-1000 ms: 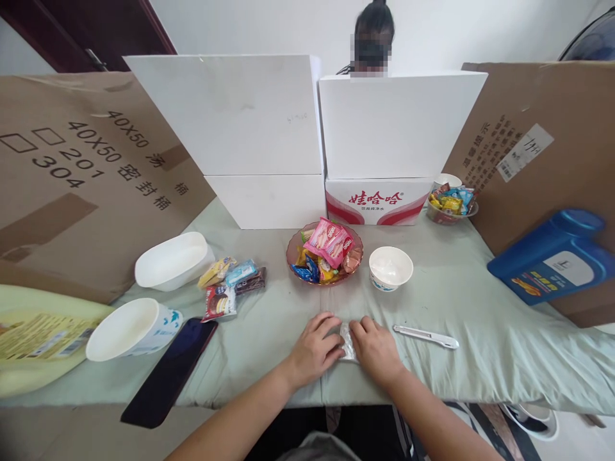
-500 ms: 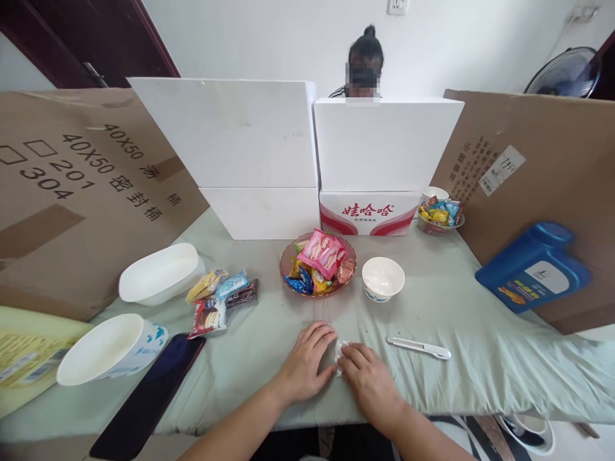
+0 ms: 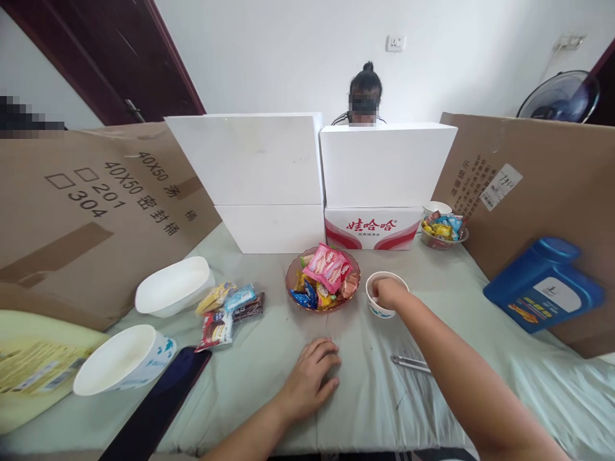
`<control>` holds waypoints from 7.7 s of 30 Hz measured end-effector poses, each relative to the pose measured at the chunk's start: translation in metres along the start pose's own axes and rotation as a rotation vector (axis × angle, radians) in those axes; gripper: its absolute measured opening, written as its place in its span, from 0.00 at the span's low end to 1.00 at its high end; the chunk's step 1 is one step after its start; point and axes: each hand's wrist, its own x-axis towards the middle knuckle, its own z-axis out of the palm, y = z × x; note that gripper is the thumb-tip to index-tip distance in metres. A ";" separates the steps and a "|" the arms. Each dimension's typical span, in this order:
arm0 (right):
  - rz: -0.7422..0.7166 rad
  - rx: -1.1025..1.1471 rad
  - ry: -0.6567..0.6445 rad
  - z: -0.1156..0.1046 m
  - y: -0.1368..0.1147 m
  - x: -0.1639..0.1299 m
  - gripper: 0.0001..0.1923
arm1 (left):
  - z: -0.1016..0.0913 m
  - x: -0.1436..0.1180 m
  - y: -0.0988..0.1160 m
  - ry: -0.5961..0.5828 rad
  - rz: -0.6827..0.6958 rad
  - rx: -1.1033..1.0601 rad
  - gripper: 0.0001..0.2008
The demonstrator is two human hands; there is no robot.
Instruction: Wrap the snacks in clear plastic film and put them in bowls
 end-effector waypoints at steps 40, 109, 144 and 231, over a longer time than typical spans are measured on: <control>-0.071 0.127 0.779 0.155 0.049 -0.166 0.23 | -0.172 0.005 -0.079 0.509 -0.421 0.711 0.18; -0.234 0.434 0.722 0.119 -0.038 -0.152 0.10 | -0.031 -0.043 -0.012 0.389 -0.054 0.271 0.08; -0.299 0.145 0.630 0.142 -0.066 -0.128 0.21 | -0.022 0.009 0.017 -0.083 -0.031 0.254 0.29; -0.257 0.162 0.376 0.080 -0.102 -0.147 0.17 | -0.015 -0.001 0.025 -0.198 -0.175 0.412 0.29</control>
